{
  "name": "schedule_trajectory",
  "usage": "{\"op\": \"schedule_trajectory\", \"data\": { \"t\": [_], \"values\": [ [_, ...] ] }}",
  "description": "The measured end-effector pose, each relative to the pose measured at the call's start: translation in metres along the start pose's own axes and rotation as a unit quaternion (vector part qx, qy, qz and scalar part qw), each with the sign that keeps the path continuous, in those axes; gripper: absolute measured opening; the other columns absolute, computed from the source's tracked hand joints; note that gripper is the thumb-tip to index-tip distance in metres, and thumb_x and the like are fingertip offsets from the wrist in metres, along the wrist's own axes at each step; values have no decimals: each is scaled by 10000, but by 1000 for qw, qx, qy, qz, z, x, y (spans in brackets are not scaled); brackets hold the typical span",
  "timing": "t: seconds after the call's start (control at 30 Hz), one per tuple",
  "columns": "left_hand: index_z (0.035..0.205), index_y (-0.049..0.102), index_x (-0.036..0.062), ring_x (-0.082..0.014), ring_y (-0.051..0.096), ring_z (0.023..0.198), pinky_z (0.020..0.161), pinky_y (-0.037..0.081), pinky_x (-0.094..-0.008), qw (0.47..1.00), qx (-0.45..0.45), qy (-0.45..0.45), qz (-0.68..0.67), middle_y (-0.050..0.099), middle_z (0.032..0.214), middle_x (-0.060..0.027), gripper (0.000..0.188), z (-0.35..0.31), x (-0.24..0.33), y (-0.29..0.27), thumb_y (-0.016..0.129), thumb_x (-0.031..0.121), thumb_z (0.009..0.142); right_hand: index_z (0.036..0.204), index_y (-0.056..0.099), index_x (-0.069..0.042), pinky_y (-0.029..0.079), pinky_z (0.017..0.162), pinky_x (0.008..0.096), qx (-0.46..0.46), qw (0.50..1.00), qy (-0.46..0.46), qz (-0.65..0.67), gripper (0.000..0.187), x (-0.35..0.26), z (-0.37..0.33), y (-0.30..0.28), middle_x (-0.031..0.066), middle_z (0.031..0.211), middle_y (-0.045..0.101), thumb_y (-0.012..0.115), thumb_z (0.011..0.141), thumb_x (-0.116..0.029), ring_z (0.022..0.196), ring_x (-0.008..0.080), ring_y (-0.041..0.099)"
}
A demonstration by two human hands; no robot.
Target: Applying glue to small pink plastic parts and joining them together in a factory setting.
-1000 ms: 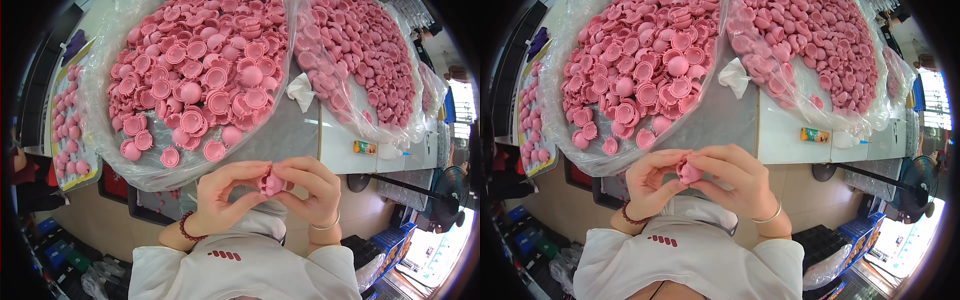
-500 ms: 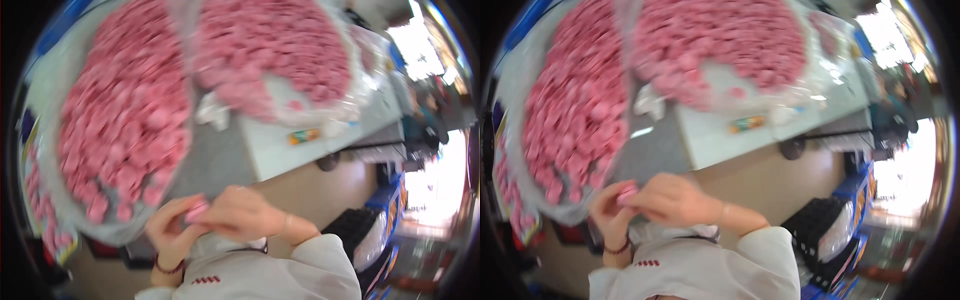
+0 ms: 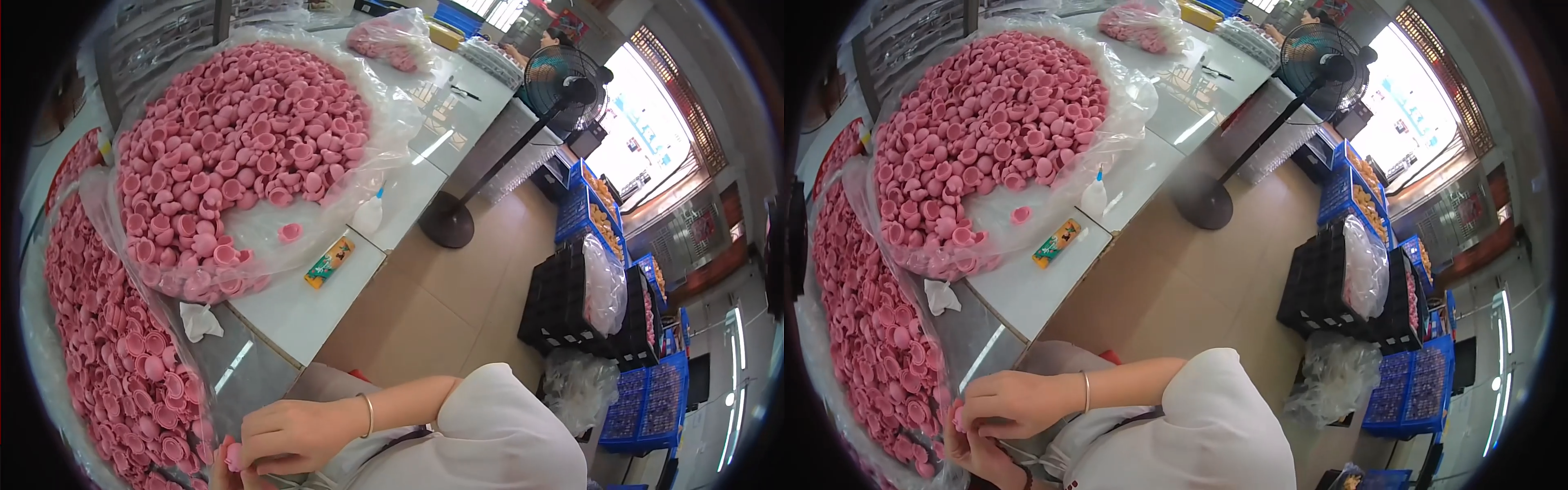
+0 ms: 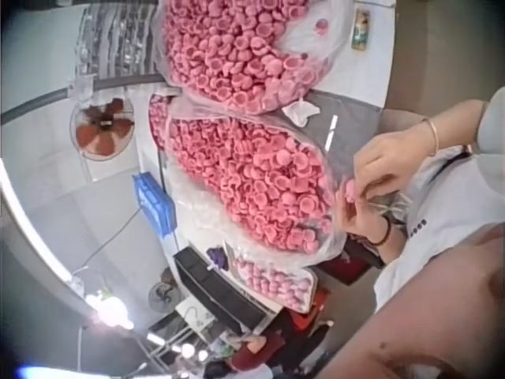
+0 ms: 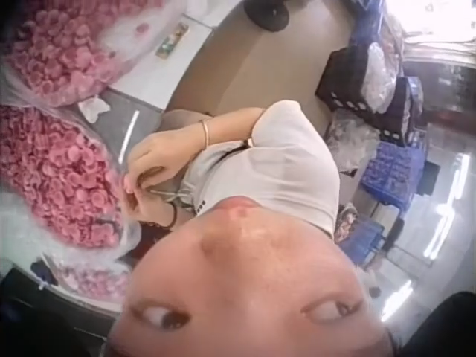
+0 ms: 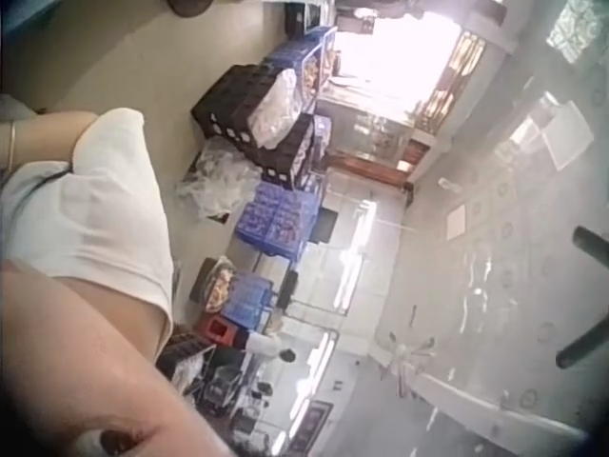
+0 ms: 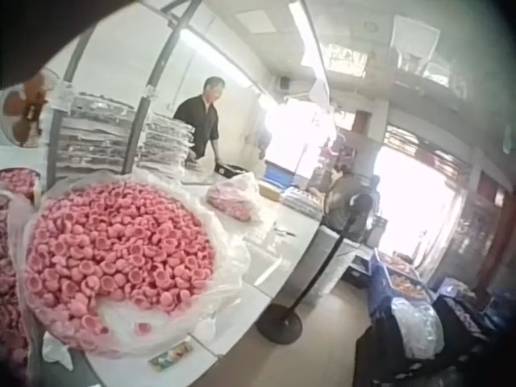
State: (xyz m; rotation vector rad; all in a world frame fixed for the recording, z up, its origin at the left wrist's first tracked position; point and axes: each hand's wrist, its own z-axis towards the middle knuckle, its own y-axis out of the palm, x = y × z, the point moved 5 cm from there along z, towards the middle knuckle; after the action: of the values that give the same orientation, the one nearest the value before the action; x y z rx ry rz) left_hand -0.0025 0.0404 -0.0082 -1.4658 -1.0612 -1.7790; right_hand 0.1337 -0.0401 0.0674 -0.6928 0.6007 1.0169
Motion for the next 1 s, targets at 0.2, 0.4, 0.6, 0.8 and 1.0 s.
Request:
{"op": "schedule_trajectory", "data": {
  "t": [0.2,0.4,0.6,0.8,1.0],
  "values": [
    [1046,472,38,-290,515,875,742,444,-385,995,-16,94,43,507,1031,-181,286,-3,43,30,518,169,796,978,516,-43,444,621,299,16,989,115,89,297,5,6,-6,83,851,494,602,712,-144,762,210,515],
    [1012,551,36,-199,586,784,747,458,-278,986,12,164,21,601,907,-90,288,-5,51,38,602,160,756,1039,528,-34,466,652,297,0,976,121,178,382,-4,4,2,92,877,537,624,714,-211,791,204,539],
    [993,518,38,-244,552,810,734,454,-332,985,21,170,11,556,943,-136,285,-11,37,21,589,196,767,977,551,-24,442,616,312,26,985,83,146,383,1,-4,10,105,817,557,612,743,-321,732,240,543],
    [971,477,39,-297,512,842,719,449,-397,984,33,176,-8,501,987,-191,292,-18,24,-1,574,238,781,915,546,-12,428,619,328,30,987,66,147,365,-6,-3,8,113,813,563,590,761,-340,709,257,539],
    [942,465,25,-282,515,835,723,448,-384,999,14,43,22,493,957,-186,345,-15,27,4,606,284,764,928,522,-18,430,618,317,4,961,123,247,304,-12,-3,7,95,774,575,566,787,-283,728,225,554]
  ]
}}
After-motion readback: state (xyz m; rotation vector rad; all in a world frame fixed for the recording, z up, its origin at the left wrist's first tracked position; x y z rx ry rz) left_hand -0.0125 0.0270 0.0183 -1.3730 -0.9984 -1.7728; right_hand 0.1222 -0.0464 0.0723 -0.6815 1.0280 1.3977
